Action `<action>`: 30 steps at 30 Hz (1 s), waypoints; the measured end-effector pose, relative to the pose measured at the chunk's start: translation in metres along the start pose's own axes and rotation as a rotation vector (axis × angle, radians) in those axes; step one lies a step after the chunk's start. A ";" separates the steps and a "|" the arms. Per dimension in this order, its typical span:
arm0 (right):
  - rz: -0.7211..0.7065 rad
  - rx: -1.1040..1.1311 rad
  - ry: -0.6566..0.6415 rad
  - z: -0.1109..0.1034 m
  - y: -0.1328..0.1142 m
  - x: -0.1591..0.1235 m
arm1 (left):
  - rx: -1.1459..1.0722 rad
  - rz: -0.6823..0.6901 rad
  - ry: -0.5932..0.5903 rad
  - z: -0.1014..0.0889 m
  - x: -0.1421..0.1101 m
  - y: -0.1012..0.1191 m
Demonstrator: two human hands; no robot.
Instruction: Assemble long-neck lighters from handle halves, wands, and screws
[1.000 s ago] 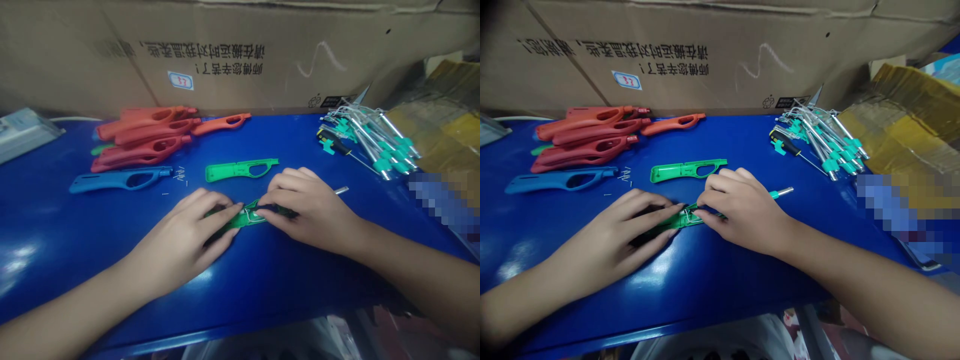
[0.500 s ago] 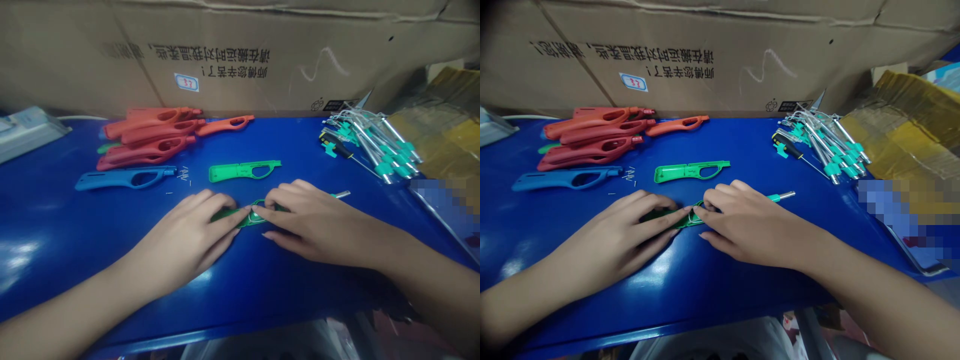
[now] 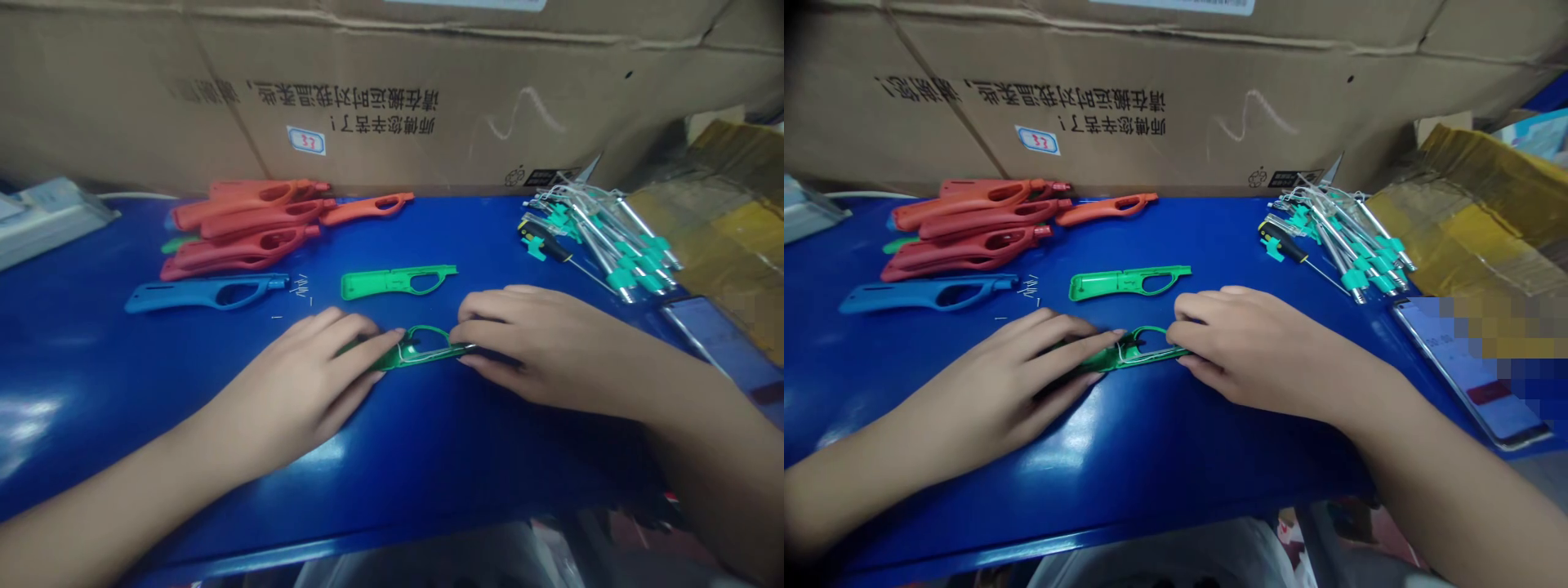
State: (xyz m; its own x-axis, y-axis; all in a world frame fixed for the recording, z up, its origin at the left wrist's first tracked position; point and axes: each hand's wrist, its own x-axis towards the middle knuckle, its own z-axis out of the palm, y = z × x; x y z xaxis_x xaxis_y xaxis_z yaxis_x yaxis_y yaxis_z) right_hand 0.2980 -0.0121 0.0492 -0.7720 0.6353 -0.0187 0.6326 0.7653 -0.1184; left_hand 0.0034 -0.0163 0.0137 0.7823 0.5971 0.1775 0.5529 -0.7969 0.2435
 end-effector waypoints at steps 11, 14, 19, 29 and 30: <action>0.112 0.113 0.000 0.006 -0.004 0.004 | 0.028 0.034 -0.045 -0.006 0.000 -0.004; 0.118 0.151 0.033 0.009 -0.007 0.007 | 0.015 0.031 -0.048 -0.006 0.000 -0.004; 0.170 0.254 0.035 0.012 -0.011 0.013 | -0.013 0.038 -0.054 -0.006 0.000 -0.004; 0.217 0.353 0.093 0.006 -0.007 0.012 | 0.023 0.046 -0.059 -0.006 0.000 -0.005; 0.221 0.355 0.104 0.006 -0.007 0.012 | 0.029 0.048 -0.056 -0.006 0.000 -0.005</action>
State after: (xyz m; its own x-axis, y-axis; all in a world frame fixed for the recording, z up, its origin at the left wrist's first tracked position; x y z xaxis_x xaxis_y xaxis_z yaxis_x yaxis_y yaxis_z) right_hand 0.2840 -0.0103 0.0441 -0.5986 0.8009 0.0162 0.7080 0.5384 -0.4571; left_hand -0.0014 -0.0120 0.0180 0.8223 0.5530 0.1342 0.5223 -0.8271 0.2077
